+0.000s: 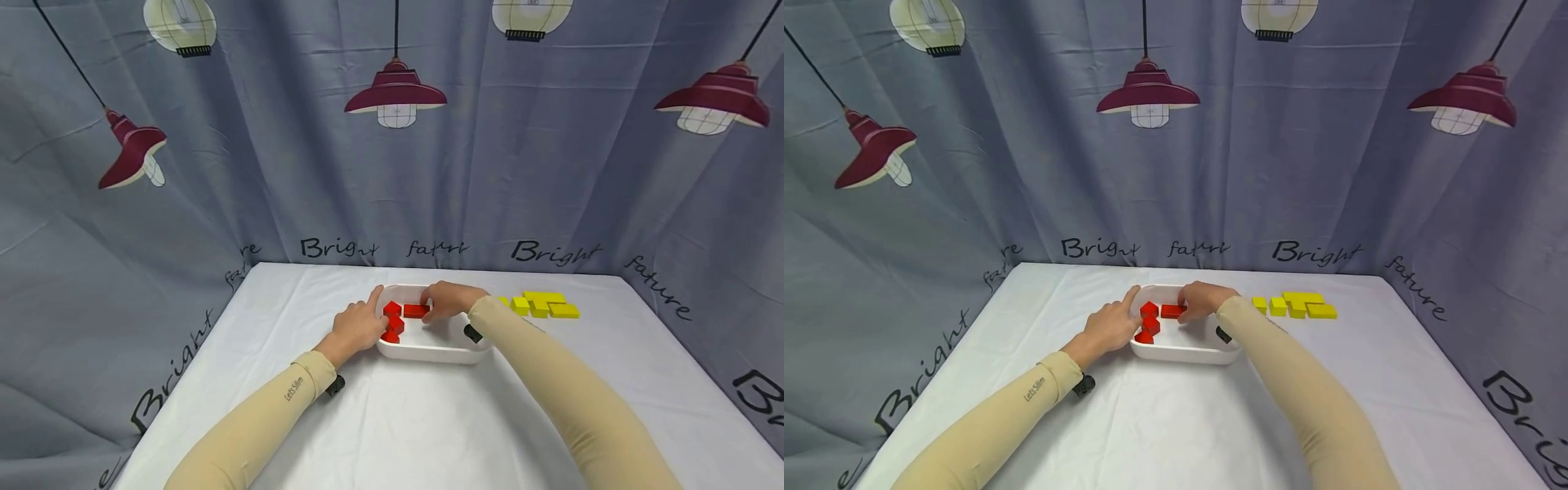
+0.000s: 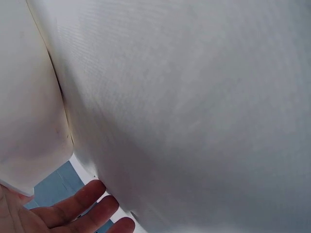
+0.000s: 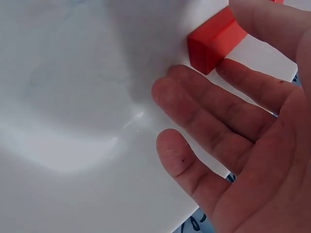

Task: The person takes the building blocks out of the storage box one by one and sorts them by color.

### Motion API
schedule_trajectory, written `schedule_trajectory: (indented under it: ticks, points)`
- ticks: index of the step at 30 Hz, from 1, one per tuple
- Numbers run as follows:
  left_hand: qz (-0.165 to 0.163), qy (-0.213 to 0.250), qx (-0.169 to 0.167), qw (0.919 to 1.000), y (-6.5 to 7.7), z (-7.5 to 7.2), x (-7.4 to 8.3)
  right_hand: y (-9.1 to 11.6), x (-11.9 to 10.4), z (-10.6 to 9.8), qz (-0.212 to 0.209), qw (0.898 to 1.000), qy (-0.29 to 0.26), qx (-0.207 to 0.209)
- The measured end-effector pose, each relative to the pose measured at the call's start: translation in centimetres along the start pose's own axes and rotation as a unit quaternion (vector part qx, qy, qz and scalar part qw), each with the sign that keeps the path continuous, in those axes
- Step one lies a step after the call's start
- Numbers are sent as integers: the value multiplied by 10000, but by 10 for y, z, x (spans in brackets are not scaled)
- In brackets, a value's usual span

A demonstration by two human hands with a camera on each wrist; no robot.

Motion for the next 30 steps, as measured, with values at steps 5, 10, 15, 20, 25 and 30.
schedule_trajectory:
  ticks: [5, 10, 15, 20, 25, 30]
  points:
    - [-41, 60, -16, 10000, 2, -3, 1, -2, 3, 1, -93, 9997, -186, 118]
    - [-41, 59, -82, 9999, 3, -2, 2, -2, 6, 5, -124, 9987, -459, 180]
    - [-42, 49, -55, 10000, 3, -2, 2, -2, 9, 6, -230, 9968, -732, 223]
    - [-36, 4, -41, 10000, 3, 0, 2, -5, 16, 10, -386, 9930, -1093, 221]
    - [-17, -8, 34, 10000, 1, 1, 2, -9, 21, 11, -437, 9904, -1288, 250]
    - [-31, 7, -2, 10000, 1, 2, 1, -8, 22, 14, -426, 9883, -1441, 255]
Point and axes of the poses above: each hand's wrist, its own y-axis away from the middle knuckle, its own z-axis out of the palm, x = y × z, the point moved 2 cm from there along -y, towards the middle knuckle, and after that the axes turned 11 degrees about -y, right-handed, at the moved point
